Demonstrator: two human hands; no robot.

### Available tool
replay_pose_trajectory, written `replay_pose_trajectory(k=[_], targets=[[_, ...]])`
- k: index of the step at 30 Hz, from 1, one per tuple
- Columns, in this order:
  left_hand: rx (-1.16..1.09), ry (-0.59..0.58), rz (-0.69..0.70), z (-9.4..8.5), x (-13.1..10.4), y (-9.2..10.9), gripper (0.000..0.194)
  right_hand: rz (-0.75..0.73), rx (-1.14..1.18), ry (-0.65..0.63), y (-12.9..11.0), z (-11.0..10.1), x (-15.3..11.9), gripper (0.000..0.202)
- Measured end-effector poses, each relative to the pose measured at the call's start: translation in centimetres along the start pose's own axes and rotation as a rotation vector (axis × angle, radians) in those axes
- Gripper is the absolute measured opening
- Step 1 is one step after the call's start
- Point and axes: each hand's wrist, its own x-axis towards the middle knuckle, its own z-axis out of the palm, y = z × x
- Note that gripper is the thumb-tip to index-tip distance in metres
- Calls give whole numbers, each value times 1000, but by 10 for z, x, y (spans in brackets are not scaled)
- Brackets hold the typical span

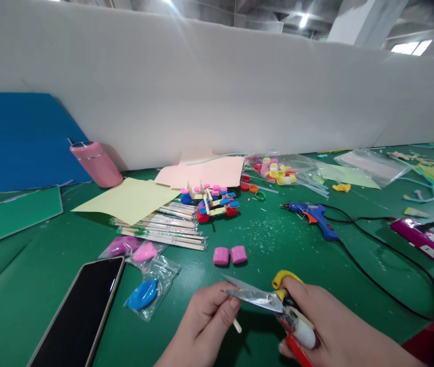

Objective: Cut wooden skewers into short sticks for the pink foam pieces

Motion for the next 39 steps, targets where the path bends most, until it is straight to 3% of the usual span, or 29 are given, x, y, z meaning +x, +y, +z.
replay_pose_trajectory(k=[9, 17, 39], targets=[[8, 45, -52, 2, -2, -2, 30, -3, -25, 25, -3, 0, 2, 25], [-20, 0, -11, -2, 1, -4, 29, -17, -59, 63, -7, -5, 1, 30], [19, -35, 8, -2, 0, -7, 29, 47, -32, 1, -4, -2, -1, 24]])
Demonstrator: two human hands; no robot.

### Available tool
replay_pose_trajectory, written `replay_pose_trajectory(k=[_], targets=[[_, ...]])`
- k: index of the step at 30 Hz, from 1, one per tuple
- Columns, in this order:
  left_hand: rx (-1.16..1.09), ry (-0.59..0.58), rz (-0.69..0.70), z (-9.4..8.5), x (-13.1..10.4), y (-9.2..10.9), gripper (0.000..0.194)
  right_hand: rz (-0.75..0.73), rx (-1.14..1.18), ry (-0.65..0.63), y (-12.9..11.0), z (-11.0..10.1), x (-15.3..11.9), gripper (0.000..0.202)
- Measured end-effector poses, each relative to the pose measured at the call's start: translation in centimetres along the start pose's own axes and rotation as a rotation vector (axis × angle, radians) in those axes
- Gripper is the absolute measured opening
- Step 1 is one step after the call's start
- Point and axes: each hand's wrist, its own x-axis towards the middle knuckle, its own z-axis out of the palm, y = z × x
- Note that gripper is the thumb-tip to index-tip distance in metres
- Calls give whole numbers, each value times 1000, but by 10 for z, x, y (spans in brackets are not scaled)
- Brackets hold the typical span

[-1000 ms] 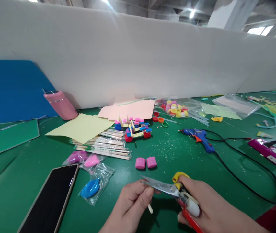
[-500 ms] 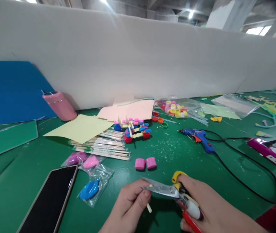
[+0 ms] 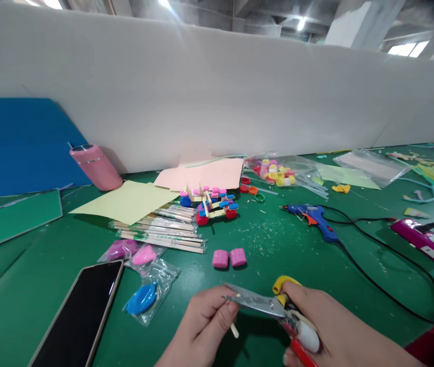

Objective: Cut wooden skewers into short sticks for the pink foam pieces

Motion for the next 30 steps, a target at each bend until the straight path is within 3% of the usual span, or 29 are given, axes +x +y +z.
replay_pose_trajectory(k=[11, 14, 17, 21, 24, 27, 30], targets=[[6, 5, -97, 5, -4, 6, 30, 2, -8, 29, 7, 9, -1, 23], [90, -5, -103, 5, -5, 6, 24, 45, -2, 111, 12, 7, 2, 25], [196, -32, -21, 7, -2, 5, 19, 117, -7, 233, 22, -3, 7, 23], [301, 47, -14, 11, 4, 3, 22, 189, -146, 391, 45, -20, 17, 34], [274, 137, -84, 13, 6, 4, 23, 187, -307, 453, 70, -26, 26, 44], [200, 135, -133, 14, 6, 6, 19, 149, -412, 508, 88, -28, 32, 47], [77, 116, -185, 12, 8, 5, 19, 90, -456, 561, 85, -31, 34, 42]])
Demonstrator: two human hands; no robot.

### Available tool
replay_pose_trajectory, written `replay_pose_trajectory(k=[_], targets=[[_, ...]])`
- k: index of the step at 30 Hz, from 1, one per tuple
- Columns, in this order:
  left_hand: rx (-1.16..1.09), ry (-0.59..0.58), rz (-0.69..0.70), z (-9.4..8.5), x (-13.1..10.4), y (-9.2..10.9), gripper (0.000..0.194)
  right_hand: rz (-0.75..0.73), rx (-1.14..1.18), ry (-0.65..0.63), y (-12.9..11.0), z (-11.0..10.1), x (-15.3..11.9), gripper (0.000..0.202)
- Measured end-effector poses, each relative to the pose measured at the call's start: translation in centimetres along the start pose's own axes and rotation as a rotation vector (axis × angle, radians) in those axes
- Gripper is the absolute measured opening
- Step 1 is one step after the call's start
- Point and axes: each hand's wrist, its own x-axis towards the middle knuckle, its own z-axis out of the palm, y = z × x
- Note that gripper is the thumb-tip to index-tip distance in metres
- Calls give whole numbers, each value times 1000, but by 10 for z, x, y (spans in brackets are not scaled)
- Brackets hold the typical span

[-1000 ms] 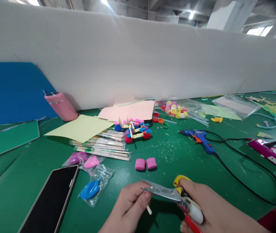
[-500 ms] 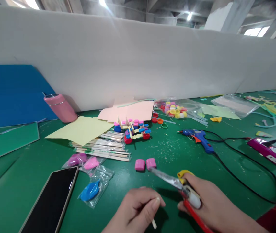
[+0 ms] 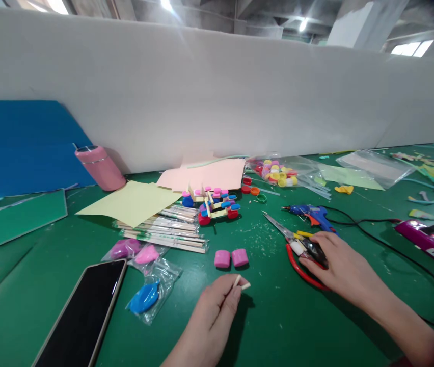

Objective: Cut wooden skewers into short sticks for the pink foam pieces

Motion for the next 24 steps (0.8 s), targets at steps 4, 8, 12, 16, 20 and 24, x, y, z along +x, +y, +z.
replay_pose_trajectory(k=[4, 8, 12, 16, 20, 24], targets=[[-334, -43, -123, 1, 5, -6, 25, -98, 310, 50, -39, -16, 0, 23], [-556, 54, -173, 5, 8, -10, 22, -249, 796, -191, -95, -20, -2, 16], [-606, 189, -137, 5, 7, -8, 18, -271, 1038, -215, -131, -8, 4, 14], [-583, 259, -114, 6, 6, -3, 20, -203, 1134, -125, -142, 5, 14, 15], [-574, 189, -136, 9, 5, -2, 26, -192, 1181, -137, -140, 10, 18, 16], [-615, 79, -211, 10, 4, -2, 25, -195, 1266, -230, -134, 9, 18, 19]])
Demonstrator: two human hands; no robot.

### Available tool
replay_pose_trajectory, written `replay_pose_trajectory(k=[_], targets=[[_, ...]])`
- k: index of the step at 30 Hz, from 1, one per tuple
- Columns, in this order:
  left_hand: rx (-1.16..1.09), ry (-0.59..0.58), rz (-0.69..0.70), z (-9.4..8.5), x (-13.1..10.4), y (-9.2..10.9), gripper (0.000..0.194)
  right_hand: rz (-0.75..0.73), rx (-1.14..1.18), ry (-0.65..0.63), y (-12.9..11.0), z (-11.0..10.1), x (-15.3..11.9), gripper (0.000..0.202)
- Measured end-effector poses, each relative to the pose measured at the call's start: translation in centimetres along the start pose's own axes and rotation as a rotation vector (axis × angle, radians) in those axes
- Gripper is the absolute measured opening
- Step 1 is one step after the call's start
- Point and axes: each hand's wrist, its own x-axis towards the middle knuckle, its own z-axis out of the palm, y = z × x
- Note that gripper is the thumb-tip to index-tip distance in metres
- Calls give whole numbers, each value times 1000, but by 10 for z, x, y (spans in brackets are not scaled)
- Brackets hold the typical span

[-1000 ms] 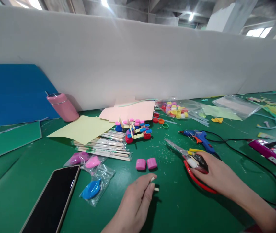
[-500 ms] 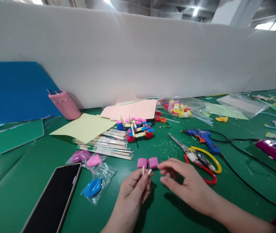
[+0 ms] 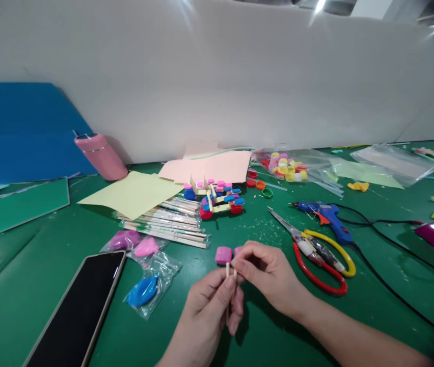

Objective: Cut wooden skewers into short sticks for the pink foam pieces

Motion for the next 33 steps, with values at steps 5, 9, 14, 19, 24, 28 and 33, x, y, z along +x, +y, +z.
replay_pose_trajectory(k=[5, 9, 14, 19, 24, 28, 33], targets=[[-119, -77, -56, -1, 0, -1, 17, 19, 5, -25, 1, -4, -3, 21], [-183, -81, -45, -2, 1, -1, 19, 23, 2, -38, 2, -3, -5, 19], [-148, -82, -27, -3, 1, -3, 23, -5, -14, -16, 4, -2, -5, 11], [-93, -93, -22, -3, 1, -2, 21, 6, 2, -8, 4, -3, -3, 8], [-49, -102, -41, -4, 2, 1, 22, 22, 19, -22, 3, -4, -3, 10], [-24, -104, -43, -5, 3, 1, 21, 21, 21, -26, 5, -5, -3, 11], [-9, -101, -49, -5, 2, 1, 21, 25, 13, -19, 6, -6, -3, 11]])
